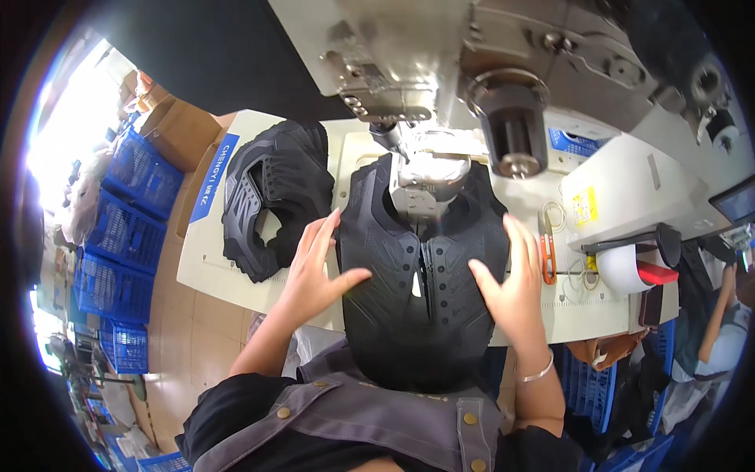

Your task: Stitching the components of a black shoe upper using a sewing machine.

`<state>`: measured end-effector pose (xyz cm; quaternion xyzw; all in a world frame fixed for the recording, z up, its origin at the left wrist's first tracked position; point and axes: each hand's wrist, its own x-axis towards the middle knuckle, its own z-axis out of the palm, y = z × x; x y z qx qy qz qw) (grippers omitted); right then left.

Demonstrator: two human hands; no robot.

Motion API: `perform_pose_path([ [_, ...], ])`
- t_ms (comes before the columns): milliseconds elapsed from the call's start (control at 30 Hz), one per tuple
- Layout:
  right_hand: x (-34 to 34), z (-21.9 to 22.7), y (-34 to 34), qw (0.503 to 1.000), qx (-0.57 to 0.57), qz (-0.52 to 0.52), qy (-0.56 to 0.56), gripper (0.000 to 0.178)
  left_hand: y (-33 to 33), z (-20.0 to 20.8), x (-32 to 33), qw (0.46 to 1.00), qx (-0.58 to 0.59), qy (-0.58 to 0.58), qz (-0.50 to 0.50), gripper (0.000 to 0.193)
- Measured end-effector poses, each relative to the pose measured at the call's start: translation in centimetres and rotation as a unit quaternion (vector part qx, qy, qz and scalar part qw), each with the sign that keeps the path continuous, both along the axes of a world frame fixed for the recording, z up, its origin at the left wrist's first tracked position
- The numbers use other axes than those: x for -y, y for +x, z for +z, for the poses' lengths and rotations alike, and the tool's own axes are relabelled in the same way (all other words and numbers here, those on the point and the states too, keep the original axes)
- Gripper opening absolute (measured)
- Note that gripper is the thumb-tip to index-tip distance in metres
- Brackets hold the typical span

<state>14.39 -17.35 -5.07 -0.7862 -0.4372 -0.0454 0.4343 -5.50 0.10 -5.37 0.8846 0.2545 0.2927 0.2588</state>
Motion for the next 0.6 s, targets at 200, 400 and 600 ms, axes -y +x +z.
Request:
perform_pose_path([
  [200,-0.6,0.2,2.3,0.994,0.084,0.006,-0.070,0.046,1.4,0.3,-1.1,0.997,-0.063,0.040,0.009,0.066],
  [400,-1.2,-1.2,2.7,0.996,0.051,-0.010,-0.069,0.036,1.7,-0.1,-2.2,0.995,0.002,-0.097,0.010,0.052],
  [600,-1.8,-1.5,4.2,0.997,0.073,0.004,-0.008,0.018,2.4,-0.3,-2.5,0.993,0.066,-0.080,0.047,0.021],
])
